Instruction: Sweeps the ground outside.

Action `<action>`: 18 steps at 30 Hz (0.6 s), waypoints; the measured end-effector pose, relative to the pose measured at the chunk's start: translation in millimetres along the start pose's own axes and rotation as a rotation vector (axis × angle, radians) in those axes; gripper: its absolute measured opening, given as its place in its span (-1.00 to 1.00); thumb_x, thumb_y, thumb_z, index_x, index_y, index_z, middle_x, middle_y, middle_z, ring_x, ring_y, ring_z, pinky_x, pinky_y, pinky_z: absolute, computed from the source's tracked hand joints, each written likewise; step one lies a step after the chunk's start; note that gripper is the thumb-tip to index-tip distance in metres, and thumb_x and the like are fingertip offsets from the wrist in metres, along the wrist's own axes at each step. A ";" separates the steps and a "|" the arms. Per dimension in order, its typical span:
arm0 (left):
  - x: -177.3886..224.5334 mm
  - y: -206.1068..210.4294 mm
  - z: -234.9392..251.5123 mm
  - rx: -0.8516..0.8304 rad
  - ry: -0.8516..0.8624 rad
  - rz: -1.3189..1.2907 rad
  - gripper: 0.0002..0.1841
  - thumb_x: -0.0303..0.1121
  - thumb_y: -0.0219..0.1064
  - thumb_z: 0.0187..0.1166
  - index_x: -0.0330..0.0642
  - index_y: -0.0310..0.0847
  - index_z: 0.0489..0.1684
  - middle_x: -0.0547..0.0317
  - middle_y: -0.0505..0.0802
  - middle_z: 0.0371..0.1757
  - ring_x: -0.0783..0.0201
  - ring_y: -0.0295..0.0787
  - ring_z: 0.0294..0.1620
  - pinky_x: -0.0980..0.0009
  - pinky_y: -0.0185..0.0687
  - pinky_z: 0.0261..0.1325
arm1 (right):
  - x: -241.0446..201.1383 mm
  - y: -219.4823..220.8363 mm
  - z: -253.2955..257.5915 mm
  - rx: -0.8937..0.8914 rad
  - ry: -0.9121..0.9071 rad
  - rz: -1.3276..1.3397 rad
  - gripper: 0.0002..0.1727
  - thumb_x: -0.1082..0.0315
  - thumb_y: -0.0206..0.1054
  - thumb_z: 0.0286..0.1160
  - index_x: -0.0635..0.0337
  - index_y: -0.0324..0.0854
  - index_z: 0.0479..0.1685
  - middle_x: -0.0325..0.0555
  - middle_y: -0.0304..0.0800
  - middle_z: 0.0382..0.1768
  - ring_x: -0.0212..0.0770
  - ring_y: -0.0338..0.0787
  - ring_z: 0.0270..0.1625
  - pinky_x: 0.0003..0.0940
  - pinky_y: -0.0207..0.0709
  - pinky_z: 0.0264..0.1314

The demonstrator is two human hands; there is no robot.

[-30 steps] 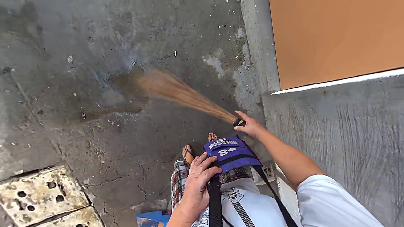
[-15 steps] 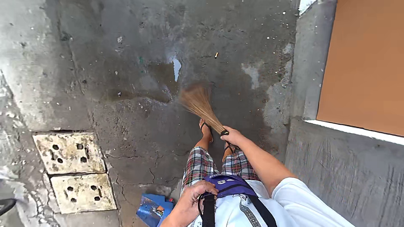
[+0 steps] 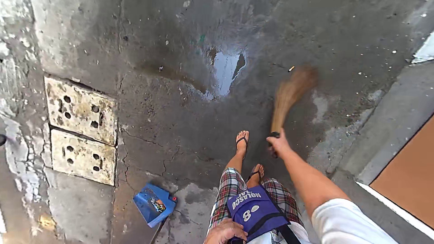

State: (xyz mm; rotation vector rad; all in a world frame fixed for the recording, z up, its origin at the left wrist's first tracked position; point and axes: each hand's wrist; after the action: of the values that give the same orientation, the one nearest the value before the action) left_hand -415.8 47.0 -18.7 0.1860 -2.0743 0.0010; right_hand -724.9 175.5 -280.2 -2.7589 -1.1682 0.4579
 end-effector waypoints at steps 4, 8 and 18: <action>-12.9 -6.0 -11.0 0.083 -0.046 -0.006 -0.85 -0.41 0.35 0.63 -0.23 0.83 -0.09 0.03 0.95 0.00 0.24 0.84 0.25 0.14 0.41 0.65 | -60.5 139.1 10.5 -0.404 -0.147 -0.784 0.11 0.11 0.52 0.37 -0.41 -0.15 0.94 0.33 0.72 0.28 0.26 0.79 0.19 0.30 0.63 0.16; -9.9 -9.8 -9.2 0.142 -0.031 -0.055 -0.88 -0.42 0.40 0.60 -0.21 0.83 -0.09 0.07 0.96 0.01 0.26 0.82 0.28 0.16 0.38 0.67 | -151.6 179.9 -20.7 -0.468 -0.548 -0.876 0.02 0.08 0.53 0.46 -0.52 -0.06 0.91 0.18 0.78 0.29 0.28 0.79 0.28 0.42 0.58 0.29; -17.5 -7.1 -4.0 0.272 0.072 -0.180 -0.86 -0.40 0.37 0.61 -0.22 0.84 -0.10 0.04 0.95 0.00 0.24 0.84 0.24 0.15 0.40 0.66 | -155.2 67.6 -28.2 0.015 -0.356 0.108 0.06 0.26 0.41 0.60 -0.36 -0.34 0.94 0.16 0.67 0.09 -0.04 0.78 -0.45 -0.09 0.75 -0.46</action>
State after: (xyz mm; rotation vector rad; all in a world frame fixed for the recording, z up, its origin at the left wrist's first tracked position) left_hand -403.1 42.6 -32.5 0.5308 -1.9737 0.1783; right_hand -772.0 17.6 -232.2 -2.8132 -1.0720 0.9985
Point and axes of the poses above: each hand's wrist, its own z-axis towards the middle knuckle, its own y-axis out of the palm, x = y × z
